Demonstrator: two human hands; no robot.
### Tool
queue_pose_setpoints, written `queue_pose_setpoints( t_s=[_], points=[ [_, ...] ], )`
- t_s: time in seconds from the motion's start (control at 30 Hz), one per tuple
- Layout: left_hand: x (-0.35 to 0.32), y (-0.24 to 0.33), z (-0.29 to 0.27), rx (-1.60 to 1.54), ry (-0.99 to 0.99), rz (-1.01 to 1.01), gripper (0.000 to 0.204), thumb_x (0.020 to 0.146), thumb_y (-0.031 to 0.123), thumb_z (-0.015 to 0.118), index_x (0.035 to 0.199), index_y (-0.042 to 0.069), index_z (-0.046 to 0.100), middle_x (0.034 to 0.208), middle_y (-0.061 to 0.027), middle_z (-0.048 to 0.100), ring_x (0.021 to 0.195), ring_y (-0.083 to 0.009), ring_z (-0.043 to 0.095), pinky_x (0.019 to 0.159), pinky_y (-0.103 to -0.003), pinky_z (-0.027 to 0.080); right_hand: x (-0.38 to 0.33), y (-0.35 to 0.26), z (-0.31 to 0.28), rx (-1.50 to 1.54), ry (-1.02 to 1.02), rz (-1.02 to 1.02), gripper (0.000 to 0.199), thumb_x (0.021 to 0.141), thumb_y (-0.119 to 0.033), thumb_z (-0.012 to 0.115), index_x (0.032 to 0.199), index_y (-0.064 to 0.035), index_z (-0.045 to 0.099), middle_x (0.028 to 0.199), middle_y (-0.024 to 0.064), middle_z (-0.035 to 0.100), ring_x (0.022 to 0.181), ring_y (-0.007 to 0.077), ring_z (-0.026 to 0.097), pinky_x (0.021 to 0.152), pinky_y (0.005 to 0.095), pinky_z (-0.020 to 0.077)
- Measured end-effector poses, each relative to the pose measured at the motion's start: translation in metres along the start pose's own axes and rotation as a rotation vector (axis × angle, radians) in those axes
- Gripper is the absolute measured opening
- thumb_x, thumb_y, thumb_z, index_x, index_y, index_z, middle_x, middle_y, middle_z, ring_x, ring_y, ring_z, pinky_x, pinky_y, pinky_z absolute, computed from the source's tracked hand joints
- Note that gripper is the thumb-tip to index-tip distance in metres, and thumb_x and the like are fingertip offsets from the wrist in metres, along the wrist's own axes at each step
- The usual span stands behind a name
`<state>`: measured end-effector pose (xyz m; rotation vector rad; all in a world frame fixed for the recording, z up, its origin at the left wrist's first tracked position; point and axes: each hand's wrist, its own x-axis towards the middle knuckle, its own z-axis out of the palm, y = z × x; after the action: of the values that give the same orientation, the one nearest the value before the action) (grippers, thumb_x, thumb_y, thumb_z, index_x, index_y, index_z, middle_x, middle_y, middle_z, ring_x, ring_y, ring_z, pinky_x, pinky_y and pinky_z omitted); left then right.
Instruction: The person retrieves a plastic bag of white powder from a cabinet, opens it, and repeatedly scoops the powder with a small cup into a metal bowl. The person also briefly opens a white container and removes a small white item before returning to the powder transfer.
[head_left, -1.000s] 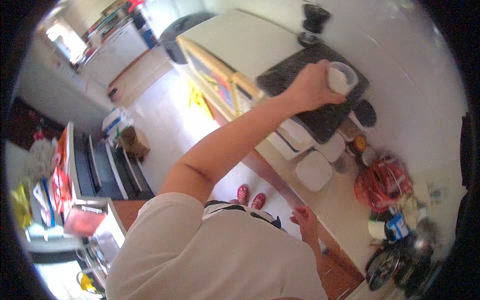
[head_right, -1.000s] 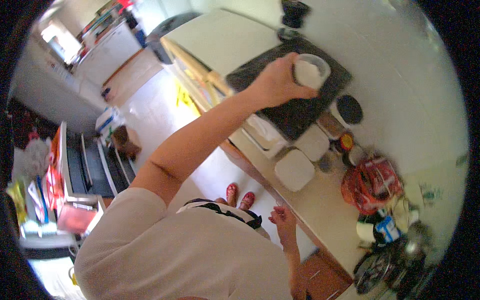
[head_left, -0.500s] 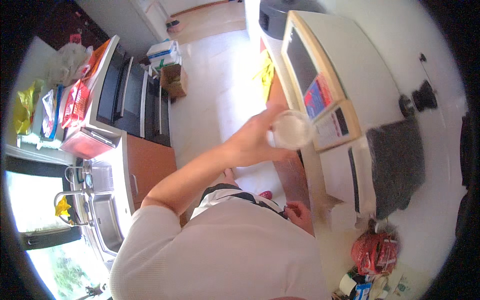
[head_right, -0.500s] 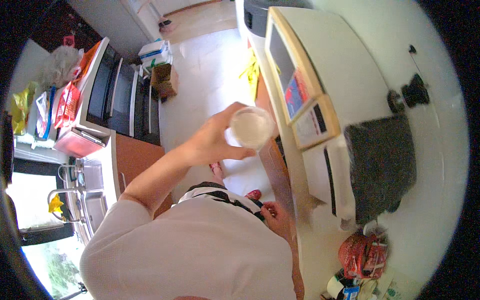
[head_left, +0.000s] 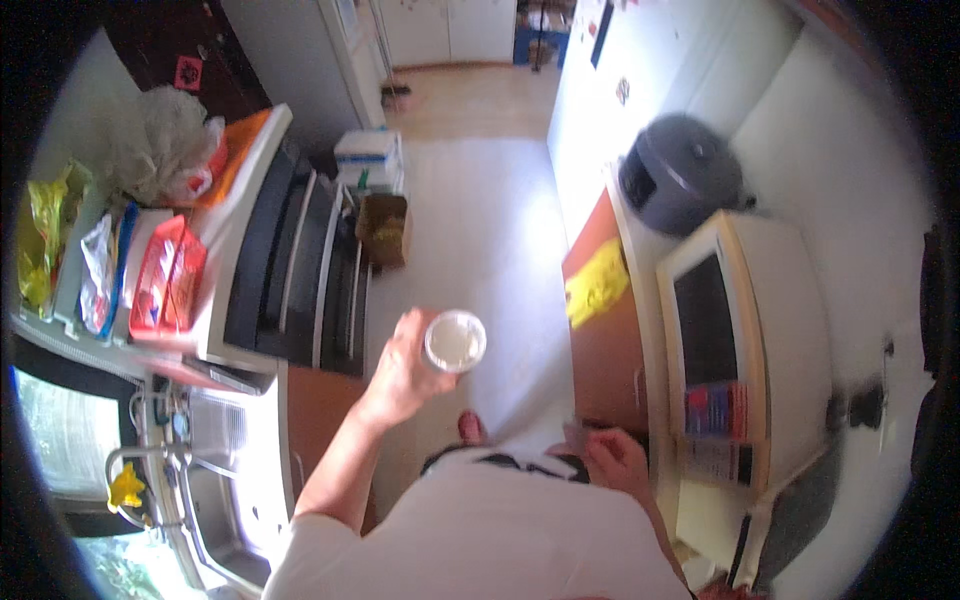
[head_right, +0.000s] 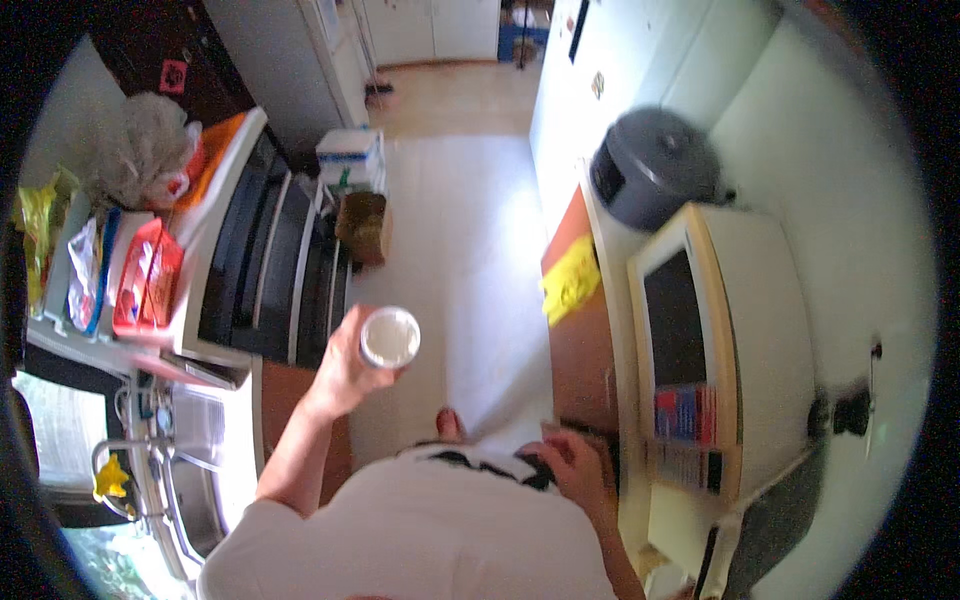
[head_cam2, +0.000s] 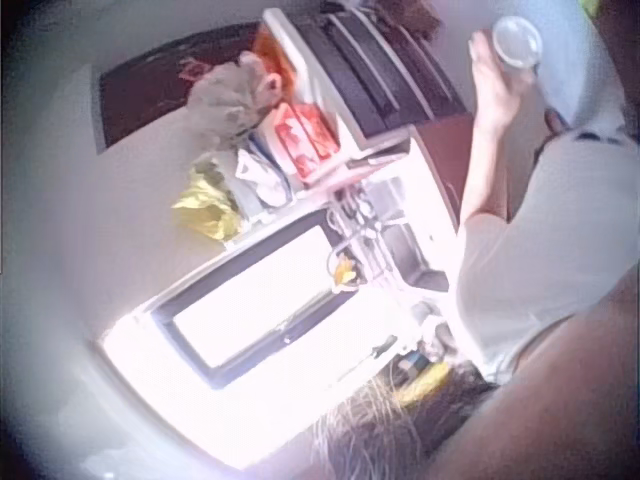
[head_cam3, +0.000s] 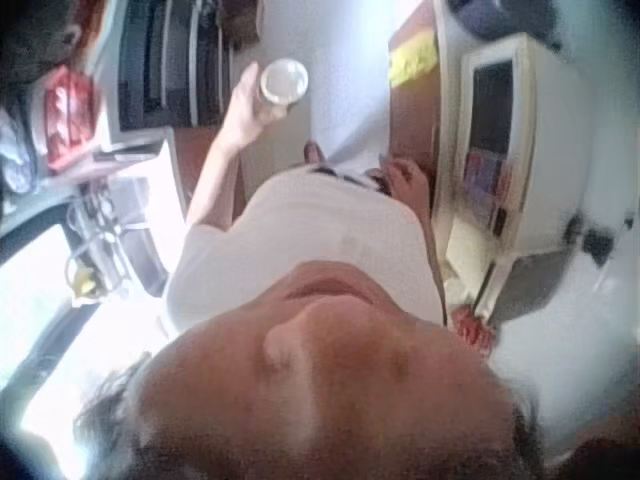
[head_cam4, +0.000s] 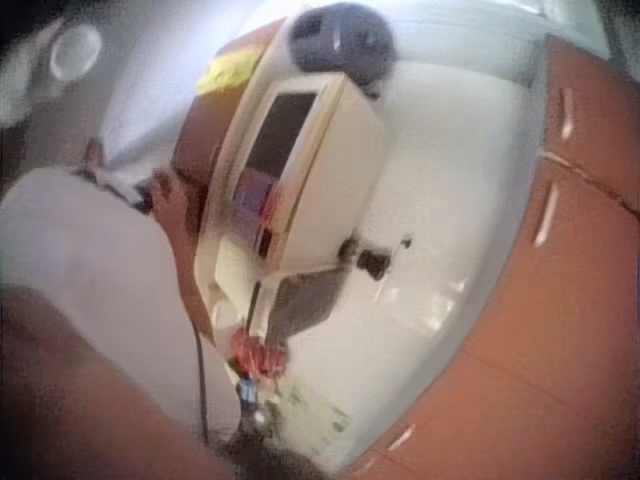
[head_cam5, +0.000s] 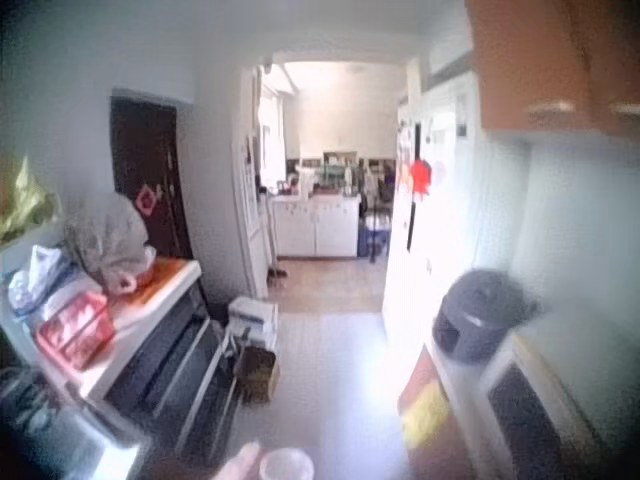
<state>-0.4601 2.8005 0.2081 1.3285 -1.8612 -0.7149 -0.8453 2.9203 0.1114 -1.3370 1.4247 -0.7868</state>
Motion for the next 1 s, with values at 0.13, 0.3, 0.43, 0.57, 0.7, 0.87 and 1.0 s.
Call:
queue_pose_setpoints(
  t_s=[0.13, 0.3, 0.43, 0.57, 0.7, 0.87, 1.0],
  points=[
    [0.042, -0.030, -0.019, -0.012, 0.063, -0.078, 0.056, 0.072, 0.009, 0.085, 0.119, 0.003, 0.055, 0.110, -0.0158, 0.066, 0.105, -0.0276, 0.068, 0.091, -0.037, 0.053, 0.066, -0.033, 0.015, 0.167, -0.039, 0.116, 0.011, 0.099, -0.009, 0.064, 0.104, 0.0008, 0.066, 0.093, 0.0077, 0.069, 0.088, 0.0145, 0.068, 0.076, 0.0280, 0.0568],
    [0.098, -0.045, -0.021, -0.047, 0.115, -0.135, 0.058, 0.071, 0.009, 0.086, 0.119, 0.002, 0.055, 0.109, -0.0154, 0.067, 0.103, -0.0275, 0.067, 0.090, -0.037, 0.053, 0.170, -0.045, 0.020, 0.107, -0.085, -0.042, 0.006, 0.096, -0.008, 0.068, 0.094, -0.0017, 0.068, 0.105, 0.0105, 0.063, 0.088, 0.0162, 0.068, 0.074, 0.0273, 0.0573],
    [0.135, -0.046, -0.020, -0.077, 0.166, -0.236, 0.059, 0.071, 0.010, 0.087, 0.119, 0.002, 0.055, 0.105, -0.0126, 0.067, 0.100, -0.0227, 0.066, 0.089, -0.035, 0.053, 0.259, -0.042, 0.013, 0.036, -0.198, -0.177, 0.019, 0.092, -0.017, 0.075, 0.087, -0.0015, 0.065, 0.100, 0.0091, 0.066, 0.081, 0.0131, 0.063, 0.070, 0.0288, 0.0534],
    [0.176, -0.058, -0.022, -0.160, 0.235, -0.319, 0.061, 0.069, 0.010, 0.088, 0.120, 0.002, 0.055, 0.108, -0.0151, 0.065, 0.103, -0.0292, 0.065, 0.091, -0.038, 0.052, 0.335, -0.096, 0.018, 0.081, -0.281, 0.026, 0.016, 0.094, -0.015, 0.073, 0.100, -0.0012, 0.068, 0.093, 0.0041, 0.068, 0.079, 0.0097, 0.062, 0.074, 0.0240, 0.0512],
    [0.219, -0.084, -0.028, -0.036, 0.279, -0.335, 0.062, 0.069, 0.010, 0.088, 0.120, 0.002, 0.055, 0.109, -0.0148, 0.065, 0.103, -0.0290, 0.066, 0.092, -0.038, 0.052, 0.412, -0.119, 0.029, 0.186, -0.364, -0.003, 0.016, 0.096, -0.014, 0.070, 0.104, 0.0005, 0.067, 0.094, 0.0055, 0.069, 0.084, 0.0123, 0.067, 0.078, 0.0257, 0.0555],
    [0.284, -0.127, -0.046, -0.004, 0.303, -0.311, 0.065, 0.063, 0.004, 0.086, 0.120, 0.002, 0.055, 0.111, -0.0189, 0.063, 0.108, -0.0399, 0.059, 0.095, -0.046, 0.050, 0.503, -0.163, 0.053, 0.183, -0.414, -0.006, 0.014, 0.097, -0.011, 0.068, 0.105, 0.0007, 0.067, 0.098, 0.0081, 0.071, 0.090, 0.0140, 0.069, 0.084, 0.0270, 0.0572],
    [0.349, -0.180, -0.080, 0.029, 0.264, -0.258, 0.066, 0.063, 0.002, 0.085, 0.122, 0.002, 0.055, 0.114, -0.0190, 0.062, 0.111, -0.0394, 0.058, 0.096, -0.046, 0.049, 0.578, -0.204, 0.073, 0.177, -0.368, -0.045, 0.017, 0.097, -0.013, 0.068, 0.106, 0.0013, 0.066, 0.097, 0.0081, 0.070, 0.090, 0.0145, 0.069, 0.084, 0.0280, 0.0572]
  ],
)
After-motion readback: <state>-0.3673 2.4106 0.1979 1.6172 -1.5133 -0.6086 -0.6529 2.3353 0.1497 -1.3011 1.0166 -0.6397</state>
